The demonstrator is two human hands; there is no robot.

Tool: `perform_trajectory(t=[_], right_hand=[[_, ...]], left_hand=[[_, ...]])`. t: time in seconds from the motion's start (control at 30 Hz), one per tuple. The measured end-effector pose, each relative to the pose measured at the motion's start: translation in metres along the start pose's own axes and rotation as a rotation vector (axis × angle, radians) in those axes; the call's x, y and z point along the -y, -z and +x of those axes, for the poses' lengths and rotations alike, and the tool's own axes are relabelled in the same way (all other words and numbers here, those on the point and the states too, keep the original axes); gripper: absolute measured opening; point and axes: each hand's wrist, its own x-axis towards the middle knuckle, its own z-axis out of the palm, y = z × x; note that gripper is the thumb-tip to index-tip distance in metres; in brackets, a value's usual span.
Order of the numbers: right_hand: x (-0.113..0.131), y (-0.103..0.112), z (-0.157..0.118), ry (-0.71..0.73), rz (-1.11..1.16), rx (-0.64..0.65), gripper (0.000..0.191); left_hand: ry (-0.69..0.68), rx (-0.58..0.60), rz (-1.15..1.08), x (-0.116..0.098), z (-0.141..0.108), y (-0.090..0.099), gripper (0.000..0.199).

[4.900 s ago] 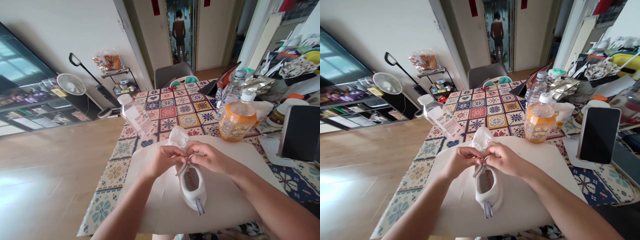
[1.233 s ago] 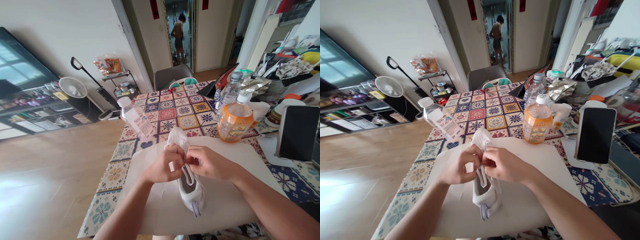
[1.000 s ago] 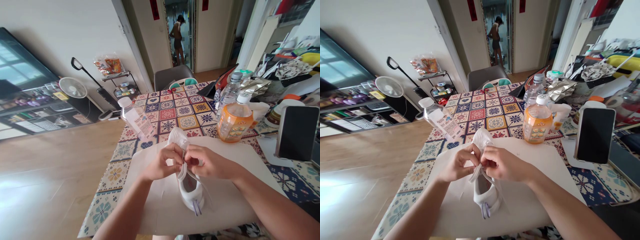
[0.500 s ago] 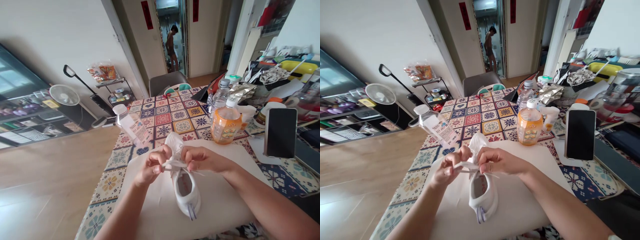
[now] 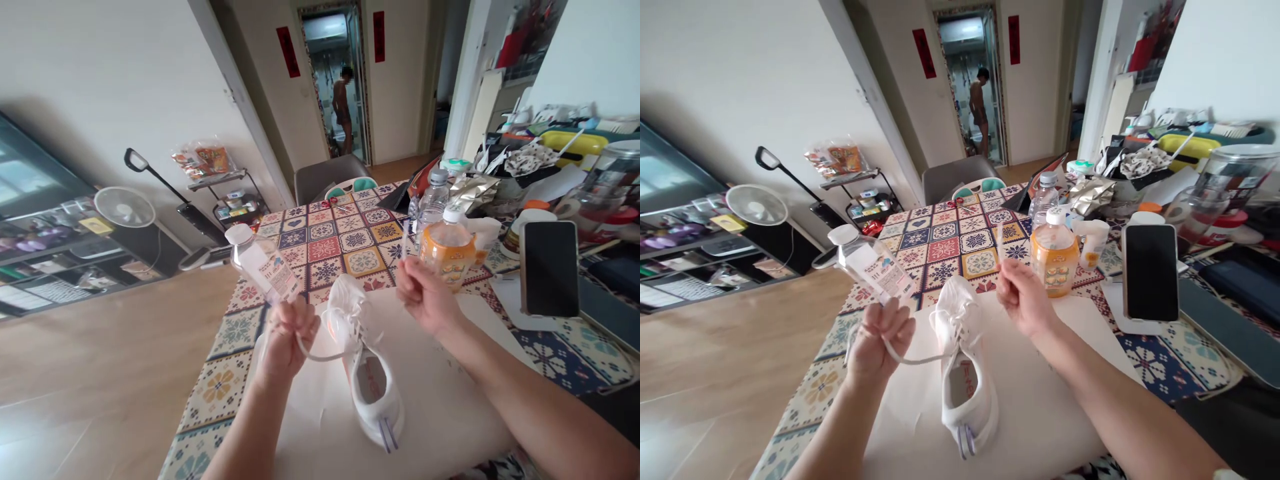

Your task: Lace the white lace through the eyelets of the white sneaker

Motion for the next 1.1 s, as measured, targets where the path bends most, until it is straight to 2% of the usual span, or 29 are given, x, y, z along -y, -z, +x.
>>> perform_trajectory(t=[0.07, 0.1, 0.2, 0.3, 0.4, 0.5, 0.67, 0.77, 0.83, 0.93, 1.03, 1.1], right_hand=[[-0.012, -0.005, -0.008, 0.050, -0.218, 0.025, 0.033], [-0.018, -0.007, -0.013, 0.090, -0.345, 0.070, 0.031], [-0.032, -0.013, -0.027, 0.294, -0.729, 0.338, 0.018], [-0.037, -0.013, -0.034, 0.571, -0.937, 0.519, 0.011], [-0.035, -0.013, -0.033, 0.682, -1.003, 0.539, 0.008], [-0.032, -0.014, -0.033, 0.648, -0.983, 0.536, 0.012], [-0.029, -0.017, -0.033, 0.397, -0.819, 0.406, 0.033], [-0.029, -0.018, -0.033, 0.244, -0.766, 0.333, 0.022], [-0.029, -0.018, -0.033, 0.180, -0.752, 0.330, 0.014], [-0.026, -0.019, -0.032, 0.173, -0.791, 0.392, 0.012], [-0.023, -0.019, -0.032, 0.250, -0.843, 0.490, 0.006], [-0.024, -0.019, -0.031, 0.293, -0.853, 0.532, 0.010]], left_hand=[[0.112, 0.077, 0.204, 0.005, -0.005, -0.005, 0.019], [0.189, 0.079, 0.296, 0.009, -0.007, -0.008, 0.020], [0.368, -0.015, 0.438, 0.020, -0.012, -0.016, 0.042], [0.361, -0.094, 0.513, 0.027, -0.015, -0.017, 0.037], [0.280, -0.124, 0.599, 0.029, -0.018, -0.015, 0.032], [0.227, -0.085, 0.645, 0.030, -0.019, -0.015, 0.030], [0.182, 0.014, 0.693, 0.033, -0.021, -0.019, 0.026], [0.148, 0.025, 0.737, 0.033, -0.023, -0.019, 0.023], [0.130, 0.007, 0.767, 0.031, -0.023, -0.020, 0.018], [0.046, -0.013, 0.841, 0.027, -0.021, -0.020, 0.012], [-0.076, -0.001, 0.910, 0.023, -0.016, -0.020, 0.008], [-0.086, -0.013, 0.916, 0.022, -0.015, -0.019, 0.012]])
